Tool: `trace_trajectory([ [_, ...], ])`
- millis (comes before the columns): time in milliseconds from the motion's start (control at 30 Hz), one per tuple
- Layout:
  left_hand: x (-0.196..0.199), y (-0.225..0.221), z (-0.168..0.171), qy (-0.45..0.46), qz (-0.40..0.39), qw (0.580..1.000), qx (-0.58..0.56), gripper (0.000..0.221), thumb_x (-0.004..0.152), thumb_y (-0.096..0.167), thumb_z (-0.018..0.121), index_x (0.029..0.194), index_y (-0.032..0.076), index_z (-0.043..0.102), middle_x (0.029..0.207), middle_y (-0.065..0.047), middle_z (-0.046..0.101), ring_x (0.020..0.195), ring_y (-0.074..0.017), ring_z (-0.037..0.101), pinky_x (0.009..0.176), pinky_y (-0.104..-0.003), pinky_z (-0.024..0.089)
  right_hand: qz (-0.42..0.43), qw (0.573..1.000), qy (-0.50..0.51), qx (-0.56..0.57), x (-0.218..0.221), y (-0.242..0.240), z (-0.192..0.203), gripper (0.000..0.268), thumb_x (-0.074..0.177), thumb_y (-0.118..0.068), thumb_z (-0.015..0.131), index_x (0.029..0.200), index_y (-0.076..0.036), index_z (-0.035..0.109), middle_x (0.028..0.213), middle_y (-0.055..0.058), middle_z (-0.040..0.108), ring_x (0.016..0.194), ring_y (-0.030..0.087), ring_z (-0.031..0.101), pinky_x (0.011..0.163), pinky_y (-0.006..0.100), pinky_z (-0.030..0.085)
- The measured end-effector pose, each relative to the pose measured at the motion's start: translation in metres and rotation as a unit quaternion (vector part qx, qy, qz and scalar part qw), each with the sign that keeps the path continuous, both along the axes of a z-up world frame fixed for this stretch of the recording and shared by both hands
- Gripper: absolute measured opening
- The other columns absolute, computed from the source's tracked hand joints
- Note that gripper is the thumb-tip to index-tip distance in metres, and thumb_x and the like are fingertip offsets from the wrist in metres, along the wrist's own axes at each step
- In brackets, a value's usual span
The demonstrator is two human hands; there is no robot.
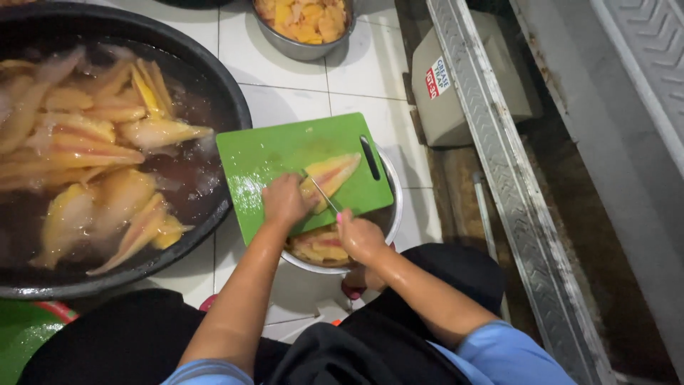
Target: Washing fish fillets in a large basin and slicing them on a cutting board.
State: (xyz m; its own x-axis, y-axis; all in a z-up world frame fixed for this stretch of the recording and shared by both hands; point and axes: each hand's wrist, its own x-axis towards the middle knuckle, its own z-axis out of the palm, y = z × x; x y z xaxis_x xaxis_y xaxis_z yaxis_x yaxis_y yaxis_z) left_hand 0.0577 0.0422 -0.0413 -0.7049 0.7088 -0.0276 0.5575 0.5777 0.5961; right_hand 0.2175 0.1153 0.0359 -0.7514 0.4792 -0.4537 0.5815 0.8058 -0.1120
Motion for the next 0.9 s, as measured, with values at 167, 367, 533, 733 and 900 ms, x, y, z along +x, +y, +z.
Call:
trace_trajectory([
  [167, 0.009, -0.003, 0.007, 0.001, -0.015, 1.0, -0.02, 0.052, 0.072, 0.049, 0.069, 0.111, 0.016, 0.06, 0.108, -0.006, 0.057, 0.106, -0.0281, 0.056, 0.086, -0.047, 0.045, -0.011, 1.0, 0.016, -0.018, -0.003, 0.005, -0.005, 0.036, 0.094, -0.031, 0.029, 0.106, 0.001, 0.039, 0.081, 0.025, 0.065, 0.085, 0.044, 0.065, 0.073, 0.054, 0.049],
  [367, 0.011, -0.009, 0.007, -0.064, -0.079, 0.99, -0.098, 0.054, 0.069, 0.052, 0.071, 0.109, 0.017, 0.062, 0.103, -0.007, 0.061, 0.105, -0.029, 0.059, 0.084, -0.046, 0.047, -0.047, 0.991, 0.121, -0.031, 0.016, 0.017, 0.006, 0.035, 0.092, -0.037, 0.04, 0.104, -0.005, 0.047, 0.075, 0.027, 0.064, 0.082, 0.041, 0.065, 0.072, 0.052, 0.051],
  [533, 0.004, -0.013, 0.051, -0.079, -0.097, 0.982, -0.138, 0.044, 0.072, 0.048, 0.067, 0.104, 0.019, 0.064, 0.102, -0.008, 0.062, 0.104, -0.0294, 0.06, 0.085, -0.046, 0.048, -0.074, 0.988, 0.124, 0.044, 0.024, 0.053, -0.012, 0.04, 0.09, -0.05, 0.033, 0.101, -0.013, 0.044, 0.068, 0.019, 0.065, 0.077, 0.036, 0.067, 0.072, 0.048, 0.053],
  [733, -0.014, -0.009, 0.039, -0.064, 0.012, 0.998, 0.008, 0.043, 0.078, 0.037, 0.069, 0.113, 0.014, 0.062, 0.109, -0.008, 0.057, 0.105, -0.0292, 0.059, 0.086, -0.044, 0.048, 0.014, 0.983, 0.141, 0.12, 0.018, 0.059, -0.031, 0.039, 0.093, -0.047, 0.029, 0.092, -0.011, 0.043, 0.058, 0.018, 0.062, 0.062, 0.036, 0.067, 0.062, 0.048, 0.052],
  [900, -0.013, 0.021, 0.03, -0.019, 0.007, 0.999, 0.05, 0.049, 0.075, 0.034, 0.072, 0.115, 0.008, 0.06, 0.11, -0.014, 0.056, 0.103, -0.0358, 0.058, 0.085, -0.047, 0.049, 0.021, 0.981, 0.151, 0.116, 0.014, 0.056, -0.026, 0.038, 0.093, -0.047, 0.03, 0.091, -0.011, 0.043, 0.057, 0.019, 0.062, 0.06, 0.036, 0.067, 0.061, 0.048, 0.051],
])
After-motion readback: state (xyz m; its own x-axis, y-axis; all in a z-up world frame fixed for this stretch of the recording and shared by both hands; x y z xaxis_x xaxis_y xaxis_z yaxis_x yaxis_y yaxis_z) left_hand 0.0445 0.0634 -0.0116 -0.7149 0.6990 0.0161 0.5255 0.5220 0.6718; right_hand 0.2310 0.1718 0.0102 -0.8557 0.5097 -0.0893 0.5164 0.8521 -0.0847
